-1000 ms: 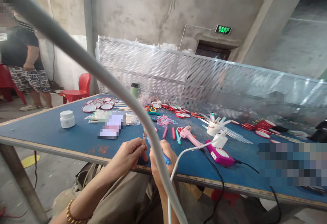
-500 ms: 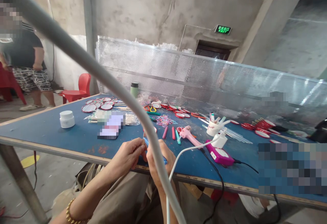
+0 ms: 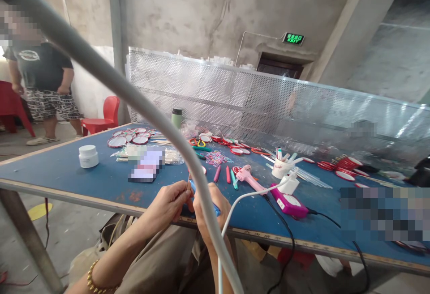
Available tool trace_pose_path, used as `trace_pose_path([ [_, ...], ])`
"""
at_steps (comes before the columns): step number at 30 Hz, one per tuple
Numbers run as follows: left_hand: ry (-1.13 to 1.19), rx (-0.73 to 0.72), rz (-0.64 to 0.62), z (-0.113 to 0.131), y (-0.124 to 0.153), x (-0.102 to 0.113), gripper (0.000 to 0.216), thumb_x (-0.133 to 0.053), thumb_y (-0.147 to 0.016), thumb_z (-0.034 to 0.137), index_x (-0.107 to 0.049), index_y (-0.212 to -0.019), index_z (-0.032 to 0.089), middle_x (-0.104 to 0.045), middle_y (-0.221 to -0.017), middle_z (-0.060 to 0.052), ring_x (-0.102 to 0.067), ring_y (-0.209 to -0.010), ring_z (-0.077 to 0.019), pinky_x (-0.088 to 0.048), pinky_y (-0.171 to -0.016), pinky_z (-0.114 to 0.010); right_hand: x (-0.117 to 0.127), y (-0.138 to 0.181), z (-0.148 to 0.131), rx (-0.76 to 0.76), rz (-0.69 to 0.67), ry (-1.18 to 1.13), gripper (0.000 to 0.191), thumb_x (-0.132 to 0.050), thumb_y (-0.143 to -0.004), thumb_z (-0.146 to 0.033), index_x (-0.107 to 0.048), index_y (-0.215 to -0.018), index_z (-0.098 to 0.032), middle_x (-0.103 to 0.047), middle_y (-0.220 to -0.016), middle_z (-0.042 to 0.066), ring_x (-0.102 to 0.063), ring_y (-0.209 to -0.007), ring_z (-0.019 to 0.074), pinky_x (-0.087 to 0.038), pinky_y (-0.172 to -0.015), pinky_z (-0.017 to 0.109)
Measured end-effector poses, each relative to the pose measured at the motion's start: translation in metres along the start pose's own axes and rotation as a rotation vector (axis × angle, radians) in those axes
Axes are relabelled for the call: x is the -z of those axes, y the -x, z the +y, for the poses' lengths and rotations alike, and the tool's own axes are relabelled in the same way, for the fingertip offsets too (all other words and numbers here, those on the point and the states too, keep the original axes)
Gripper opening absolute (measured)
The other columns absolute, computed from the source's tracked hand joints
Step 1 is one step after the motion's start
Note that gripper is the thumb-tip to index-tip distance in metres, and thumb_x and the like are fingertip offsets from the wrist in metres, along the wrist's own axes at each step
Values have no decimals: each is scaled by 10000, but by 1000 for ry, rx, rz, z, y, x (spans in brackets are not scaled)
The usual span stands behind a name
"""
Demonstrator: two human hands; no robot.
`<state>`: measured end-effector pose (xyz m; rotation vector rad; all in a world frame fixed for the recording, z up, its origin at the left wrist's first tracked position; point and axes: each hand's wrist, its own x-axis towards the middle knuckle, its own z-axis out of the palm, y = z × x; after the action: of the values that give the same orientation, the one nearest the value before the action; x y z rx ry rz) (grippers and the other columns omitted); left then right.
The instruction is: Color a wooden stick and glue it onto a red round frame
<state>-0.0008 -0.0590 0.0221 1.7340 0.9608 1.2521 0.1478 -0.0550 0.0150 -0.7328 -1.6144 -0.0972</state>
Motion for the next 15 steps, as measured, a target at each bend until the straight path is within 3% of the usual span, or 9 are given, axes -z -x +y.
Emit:
trace_pose_path([
  [15, -29, -2, 1, 0, 0, 1, 320, -411, -991, 403, -548, -800, 184, -692, -705, -10, -458, -424, -79, -341, -453, -198, 1, 2, 3, -20, -22, 9, 85, -572, -959, -219, -652, -936, -201, -664, -752, -2, -595, -574, 121, -445, -531, 244],
])
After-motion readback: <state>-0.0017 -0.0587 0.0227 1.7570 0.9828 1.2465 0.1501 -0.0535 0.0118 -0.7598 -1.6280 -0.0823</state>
